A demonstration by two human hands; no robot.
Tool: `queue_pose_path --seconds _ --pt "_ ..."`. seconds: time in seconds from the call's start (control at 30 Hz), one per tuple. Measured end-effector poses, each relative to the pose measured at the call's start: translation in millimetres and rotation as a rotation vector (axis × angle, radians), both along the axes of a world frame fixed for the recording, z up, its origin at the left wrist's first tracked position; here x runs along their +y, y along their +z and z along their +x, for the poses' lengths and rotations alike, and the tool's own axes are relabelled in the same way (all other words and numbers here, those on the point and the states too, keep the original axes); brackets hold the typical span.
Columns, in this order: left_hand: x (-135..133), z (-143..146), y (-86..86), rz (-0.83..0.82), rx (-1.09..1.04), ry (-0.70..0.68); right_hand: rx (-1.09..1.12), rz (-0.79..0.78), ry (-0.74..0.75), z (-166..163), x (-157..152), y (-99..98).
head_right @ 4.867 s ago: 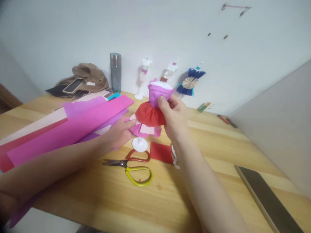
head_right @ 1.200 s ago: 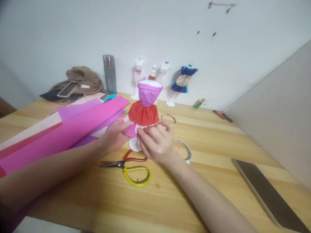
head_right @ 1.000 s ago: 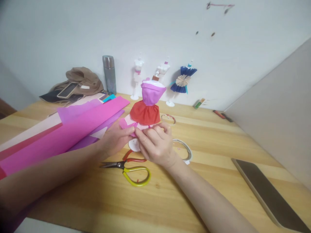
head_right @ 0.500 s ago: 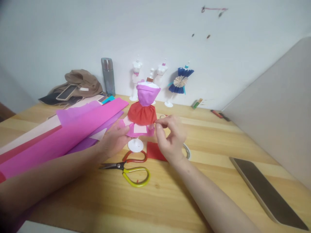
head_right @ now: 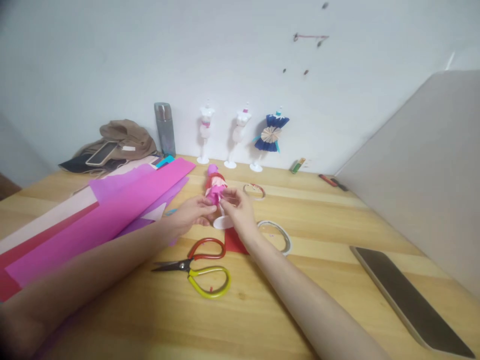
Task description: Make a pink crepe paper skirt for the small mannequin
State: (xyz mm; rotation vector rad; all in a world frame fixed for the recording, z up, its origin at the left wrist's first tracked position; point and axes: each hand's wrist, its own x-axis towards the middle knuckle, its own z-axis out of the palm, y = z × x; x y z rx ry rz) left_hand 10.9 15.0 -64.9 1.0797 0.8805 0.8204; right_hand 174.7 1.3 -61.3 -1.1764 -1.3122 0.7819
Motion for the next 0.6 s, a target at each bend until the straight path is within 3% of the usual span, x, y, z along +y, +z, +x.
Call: queue_pose_path --seconds 0.13,0.33,0.47,0.6 --pt "5.8 -6.6 -4.3 -0.053 0.023 -0.131 -0.045 -0.124 -0.006 6.1 -0.9 -2.9" --pt "-1.7 -7.1 -8.0 -0.076 0.003 -0.160 -0.014 -0.368 0.163 10.4 9.9 -2.1" --pt "-4.6 0.1 -10.4 -0.053 0.011 -0.123 0.094 -0.457 0.291 8.0 10.3 -2.4" --pt "-11.0 3.6 -2.1 0.072 0.019 -0.017 0.206 -0.414 0.339 0.9 -1.7 3.6"
